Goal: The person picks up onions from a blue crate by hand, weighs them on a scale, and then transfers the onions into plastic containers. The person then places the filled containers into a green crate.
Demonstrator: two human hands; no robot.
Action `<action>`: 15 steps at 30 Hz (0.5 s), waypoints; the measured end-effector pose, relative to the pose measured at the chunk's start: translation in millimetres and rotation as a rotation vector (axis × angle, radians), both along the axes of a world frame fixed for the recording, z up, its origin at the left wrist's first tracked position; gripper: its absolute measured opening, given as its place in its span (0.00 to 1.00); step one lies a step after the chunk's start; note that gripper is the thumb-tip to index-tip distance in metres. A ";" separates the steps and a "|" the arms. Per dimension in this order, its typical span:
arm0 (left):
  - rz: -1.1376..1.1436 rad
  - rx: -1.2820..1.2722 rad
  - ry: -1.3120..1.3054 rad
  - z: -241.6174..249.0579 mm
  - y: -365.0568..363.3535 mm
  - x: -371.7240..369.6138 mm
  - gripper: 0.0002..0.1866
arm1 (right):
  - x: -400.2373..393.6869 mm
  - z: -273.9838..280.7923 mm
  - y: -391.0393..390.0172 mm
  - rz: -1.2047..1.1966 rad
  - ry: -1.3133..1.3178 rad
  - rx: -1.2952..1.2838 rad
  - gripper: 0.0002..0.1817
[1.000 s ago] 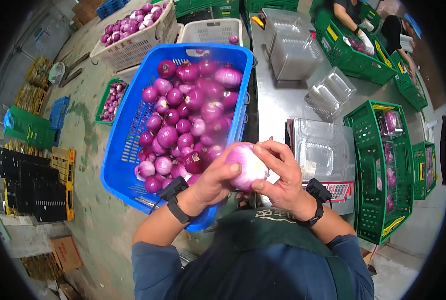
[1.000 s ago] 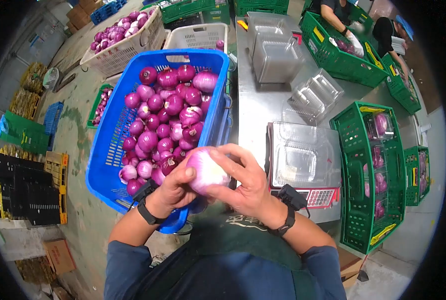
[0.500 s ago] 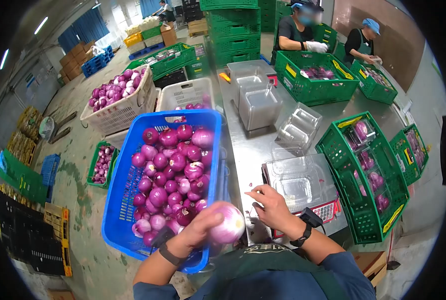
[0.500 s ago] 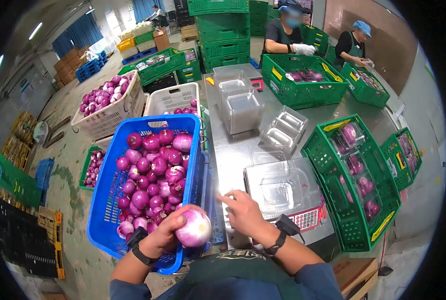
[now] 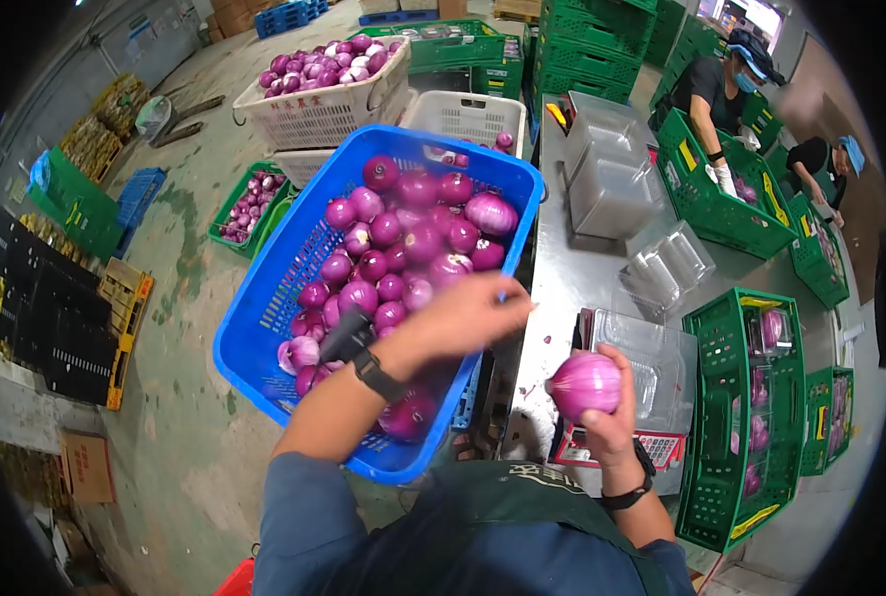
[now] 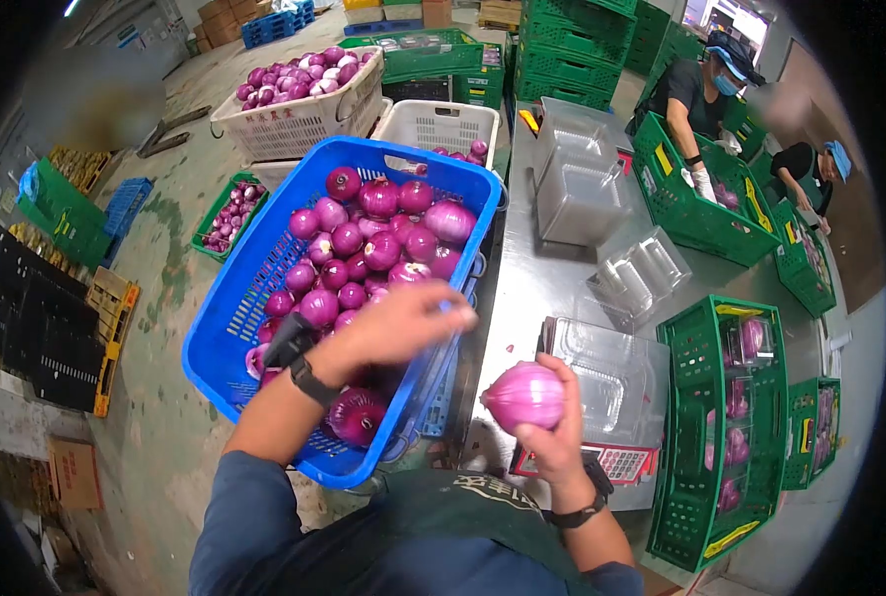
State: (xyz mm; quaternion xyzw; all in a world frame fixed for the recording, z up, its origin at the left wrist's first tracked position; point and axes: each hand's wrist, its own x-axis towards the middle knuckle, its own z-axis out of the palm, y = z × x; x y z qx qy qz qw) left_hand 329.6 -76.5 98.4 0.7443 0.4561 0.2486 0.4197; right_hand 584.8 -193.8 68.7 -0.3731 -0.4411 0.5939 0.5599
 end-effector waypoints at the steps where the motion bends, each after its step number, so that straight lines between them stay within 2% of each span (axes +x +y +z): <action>1: 0.197 0.080 0.010 -1.7 17.9 -13.6 0.22 | 10.8 -1.5 1.3 -0.023 0.005 -0.026 0.50; 2: 0.369 0.202 0.123 -21.3 41.3 -30.9 0.22 | 25.0 -5.7 0.0 -0.047 -0.003 -0.058 0.49; 3: 0.490 0.212 0.276 -40.7 65.1 -49.4 0.23 | 32.7 -7.6 -2.3 -0.139 -0.006 -0.083 0.46; 4: 0.556 0.279 0.353 -59.4 81.2 -64.4 0.21 | 41.0 -9.7 -4.6 -0.230 -0.011 -0.105 0.43; 6: 0.607 0.248 0.447 -91.8 107.0 -84.8 0.27 | 82.2 -40.9 -12.3 -0.240 0.029 -0.164 0.38; 8: 0.595 0.152 0.533 -122.9 125.4 -91.6 0.34 | 99.4 -44.3 -17.8 -0.376 0.056 -0.231 0.38; 10: 0.637 0.176 0.520 -143.7 131.7 -87.8 0.38 | 116.8 -39.3 -24.0 -0.309 0.168 -0.289 0.37; 15: 0.598 0.094 0.392 -147.7 138.5 -90.6 0.43 | 132.5 -34.3 -20.8 -0.501 0.243 -0.209 0.35</action>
